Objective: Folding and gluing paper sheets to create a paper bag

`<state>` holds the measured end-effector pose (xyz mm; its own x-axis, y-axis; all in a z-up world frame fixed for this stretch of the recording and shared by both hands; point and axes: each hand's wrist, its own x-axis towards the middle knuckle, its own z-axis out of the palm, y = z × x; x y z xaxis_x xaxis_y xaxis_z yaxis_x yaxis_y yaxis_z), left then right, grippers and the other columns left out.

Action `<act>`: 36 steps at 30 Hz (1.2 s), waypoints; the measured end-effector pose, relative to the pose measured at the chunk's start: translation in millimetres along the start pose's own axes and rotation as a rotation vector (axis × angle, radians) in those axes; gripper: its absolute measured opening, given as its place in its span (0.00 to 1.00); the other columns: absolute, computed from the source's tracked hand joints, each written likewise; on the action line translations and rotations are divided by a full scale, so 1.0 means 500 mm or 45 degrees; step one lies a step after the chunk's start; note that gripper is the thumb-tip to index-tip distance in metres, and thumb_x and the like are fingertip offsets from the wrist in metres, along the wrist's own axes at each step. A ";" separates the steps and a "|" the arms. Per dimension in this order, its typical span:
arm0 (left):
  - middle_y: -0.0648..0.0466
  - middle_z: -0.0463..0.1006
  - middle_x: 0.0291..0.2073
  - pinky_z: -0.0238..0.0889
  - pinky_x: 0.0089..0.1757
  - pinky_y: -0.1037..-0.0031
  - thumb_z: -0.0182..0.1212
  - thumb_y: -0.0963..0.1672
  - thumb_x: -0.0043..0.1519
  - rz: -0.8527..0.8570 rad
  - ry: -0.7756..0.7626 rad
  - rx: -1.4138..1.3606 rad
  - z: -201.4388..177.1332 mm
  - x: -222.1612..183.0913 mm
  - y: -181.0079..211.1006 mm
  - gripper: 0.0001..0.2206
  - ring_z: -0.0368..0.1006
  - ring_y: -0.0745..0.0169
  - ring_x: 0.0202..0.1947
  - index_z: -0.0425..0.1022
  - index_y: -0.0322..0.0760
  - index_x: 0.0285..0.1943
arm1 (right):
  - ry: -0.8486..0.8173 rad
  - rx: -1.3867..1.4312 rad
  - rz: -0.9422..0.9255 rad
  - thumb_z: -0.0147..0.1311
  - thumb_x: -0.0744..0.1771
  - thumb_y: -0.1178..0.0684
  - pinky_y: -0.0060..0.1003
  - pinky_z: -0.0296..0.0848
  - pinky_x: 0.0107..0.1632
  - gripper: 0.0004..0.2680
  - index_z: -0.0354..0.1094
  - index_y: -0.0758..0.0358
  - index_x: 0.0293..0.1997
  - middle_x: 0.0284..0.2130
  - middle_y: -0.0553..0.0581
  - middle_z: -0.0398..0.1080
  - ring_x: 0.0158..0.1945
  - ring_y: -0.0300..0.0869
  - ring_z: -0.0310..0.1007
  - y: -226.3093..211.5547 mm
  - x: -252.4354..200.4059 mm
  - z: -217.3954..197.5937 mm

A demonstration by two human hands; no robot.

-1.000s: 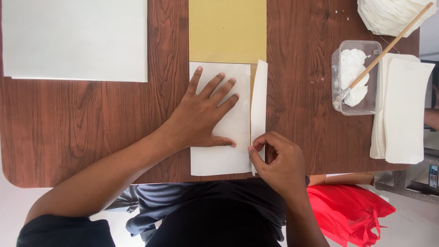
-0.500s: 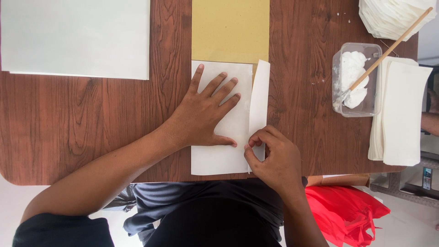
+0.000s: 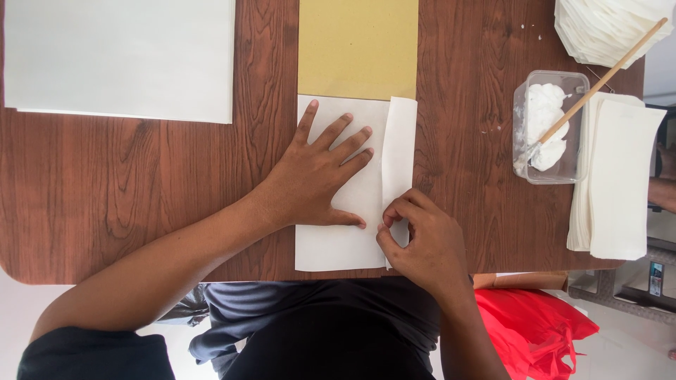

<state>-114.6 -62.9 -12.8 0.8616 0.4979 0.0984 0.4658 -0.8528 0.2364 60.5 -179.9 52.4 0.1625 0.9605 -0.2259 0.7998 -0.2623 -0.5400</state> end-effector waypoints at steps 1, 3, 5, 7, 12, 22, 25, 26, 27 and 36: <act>0.49 0.66 0.70 0.21 0.68 0.32 0.56 0.72 0.50 -0.001 -0.001 -0.001 0.000 0.000 0.000 0.45 0.54 0.43 0.73 0.69 0.48 0.68 | -0.001 0.000 0.000 0.61 0.59 0.58 0.36 0.66 0.20 0.02 0.74 0.59 0.23 0.24 0.57 0.73 0.17 0.44 0.69 0.001 0.001 0.001; 0.49 0.66 0.70 0.22 0.68 0.32 0.56 0.72 0.50 -0.002 0.007 -0.002 0.000 0.001 0.000 0.45 0.54 0.43 0.73 0.69 0.48 0.68 | -0.020 -0.020 -0.008 0.61 0.59 0.57 0.36 0.66 0.20 0.02 0.74 0.59 0.23 0.24 0.57 0.73 0.17 0.45 0.69 0.002 0.006 0.002; 0.49 0.67 0.69 0.21 0.68 0.33 0.57 0.71 0.50 0.001 0.018 -0.019 0.001 0.001 -0.002 0.45 0.54 0.43 0.73 0.70 0.48 0.68 | -0.028 -0.026 -0.012 0.61 0.59 0.57 0.36 0.66 0.20 0.02 0.74 0.59 0.23 0.24 0.57 0.73 0.17 0.45 0.70 0.002 0.008 0.001; 0.49 0.67 0.69 0.21 0.68 0.33 0.57 0.71 0.50 0.003 0.026 -0.037 0.001 0.000 -0.002 0.45 0.54 0.42 0.73 0.70 0.47 0.67 | -0.039 -0.032 -0.015 0.61 0.58 0.58 0.36 0.66 0.20 0.02 0.74 0.59 0.23 0.24 0.57 0.73 0.17 0.45 0.70 0.003 0.008 0.001; 0.49 0.67 0.69 0.22 0.68 0.32 0.58 0.71 0.49 0.011 0.030 -0.021 0.005 0.001 -0.003 0.45 0.55 0.42 0.73 0.70 0.48 0.67 | -0.032 -0.036 -0.019 0.61 0.58 0.57 0.36 0.66 0.20 0.02 0.74 0.58 0.23 0.24 0.57 0.73 0.16 0.44 0.69 0.008 0.008 0.005; 0.49 0.67 0.69 0.22 0.68 0.32 0.58 0.71 0.50 0.012 0.042 -0.033 0.003 0.000 -0.002 0.45 0.54 0.42 0.73 0.70 0.47 0.67 | -0.055 -0.053 -0.019 0.61 0.58 0.57 0.37 0.66 0.20 0.02 0.74 0.59 0.23 0.25 0.57 0.73 0.17 0.45 0.69 0.003 0.008 0.004; 0.49 0.67 0.69 0.22 0.68 0.32 0.58 0.71 0.49 0.009 0.041 -0.030 0.004 0.000 -0.002 0.45 0.54 0.42 0.73 0.70 0.47 0.67 | -0.051 -0.071 -0.027 0.61 0.58 0.57 0.36 0.66 0.20 0.02 0.74 0.58 0.22 0.25 0.56 0.73 0.17 0.44 0.69 0.002 0.009 0.004; 0.49 0.67 0.69 0.22 0.68 0.32 0.58 0.71 0.49 0.012 0.046 -0.023 0.006 0.000 -0.002 0.45 0.54 0.42 0.73 0.70 0.47 0.67 | -0.049 -0.066 -0.026 0.62 0.58 0.57 0.36 0.66 0.20 0.02 0.74 0.58 0.23 0.25 0.56 0.73 0.17 0.44 0.69 0.002 0.008 0.005; 0.49 0.68 0.69 0.21 0.68 0.32 0.58 0.71 0.49 0.016 0.052 -0.016 0.006 -0.001 -0.002 0.45 0.54 0.42 0.73 0.70 0.47 0.67 | -0.047 -0.060 -0.025 0.62 0.58 0.57 0.36 0.66 0.20 0.02 0.74 0.58 0.23 0.25 0.56 0.73 0.17 0.44 0.69 0.002 0.008 0.005; 0.49 0.68 0.69 0.21 0.68 0.31 0.58 0.71 0.50 0.014 0.047 -0.026 0.002 -0.001 -0.001 0.44 0.54 0.42 0.73 0.71 0.47 0.67 | -0.030 -0.079 -0.040 0.62 0.58 0.57 0.36 0.66 0.20 0.02 0.74 0.58 0.22 0.24 0.56 0.72 0.18 0.44 0.69 -0.002 0.007 0.007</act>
<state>-114.9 -62.8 -13.8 0.8586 0.4940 0.1367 0.4514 -0.8551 0.2549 58.3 -176.4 49.3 0.1239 0.9655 -0.2291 0.8385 -0.2253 -0.4961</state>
